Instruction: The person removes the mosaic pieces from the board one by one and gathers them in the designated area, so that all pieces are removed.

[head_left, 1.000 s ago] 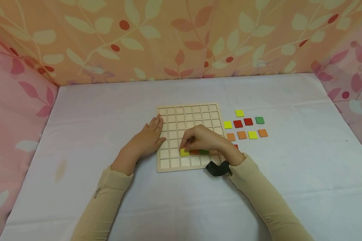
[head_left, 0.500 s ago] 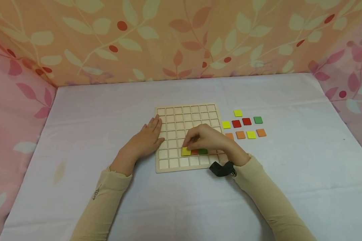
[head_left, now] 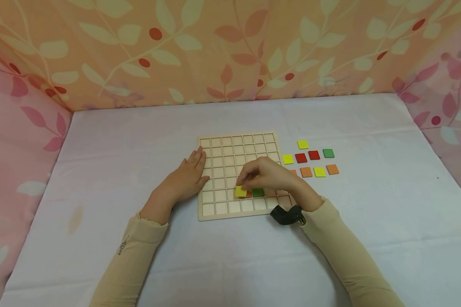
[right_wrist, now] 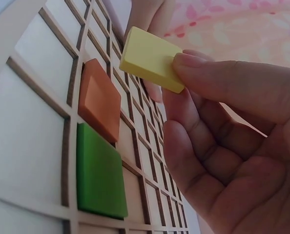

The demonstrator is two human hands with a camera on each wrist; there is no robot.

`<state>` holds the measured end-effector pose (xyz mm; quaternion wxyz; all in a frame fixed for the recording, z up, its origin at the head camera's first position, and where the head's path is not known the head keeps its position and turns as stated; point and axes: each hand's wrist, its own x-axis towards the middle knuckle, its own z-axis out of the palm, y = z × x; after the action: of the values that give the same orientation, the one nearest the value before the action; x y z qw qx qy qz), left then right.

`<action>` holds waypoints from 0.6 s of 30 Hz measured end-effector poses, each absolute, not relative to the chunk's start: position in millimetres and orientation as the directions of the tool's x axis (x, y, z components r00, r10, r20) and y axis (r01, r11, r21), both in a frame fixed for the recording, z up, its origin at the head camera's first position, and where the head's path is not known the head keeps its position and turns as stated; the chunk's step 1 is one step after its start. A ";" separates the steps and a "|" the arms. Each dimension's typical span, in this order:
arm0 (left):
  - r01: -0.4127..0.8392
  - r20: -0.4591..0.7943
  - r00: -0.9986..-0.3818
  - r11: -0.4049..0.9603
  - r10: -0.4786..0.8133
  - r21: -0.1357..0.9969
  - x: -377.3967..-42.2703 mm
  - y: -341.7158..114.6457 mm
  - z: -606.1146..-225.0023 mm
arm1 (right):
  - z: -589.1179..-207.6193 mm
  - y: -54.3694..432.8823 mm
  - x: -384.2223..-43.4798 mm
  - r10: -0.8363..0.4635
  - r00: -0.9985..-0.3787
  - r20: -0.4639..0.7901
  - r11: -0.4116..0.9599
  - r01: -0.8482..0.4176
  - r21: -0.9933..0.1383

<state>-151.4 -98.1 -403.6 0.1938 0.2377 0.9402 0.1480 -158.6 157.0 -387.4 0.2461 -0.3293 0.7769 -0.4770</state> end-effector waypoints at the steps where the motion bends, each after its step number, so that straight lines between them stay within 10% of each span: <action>1: 0.390 -0.295 -0.811 0.843 0.504 0.370 -151.3 -98.1 -403.4 | -387.6 157.4 -158.8 -0.746 -0.662 -0.069 0.331 -0.278 -0.902; 18: 0.392 -0.292 -0.812 0.843 0.506 0.368 -151.5 -97.8 -404.1 | -386.6 175.1 -158.8 -0.728 -0.680 -0.089 0.375 -0.287 -0.881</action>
<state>-151.5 -97.8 -404.1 0.1924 0.2388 0.9404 0.1470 -158.8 175.1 -386.6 0.2406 -0.3198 0.7935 -0.4585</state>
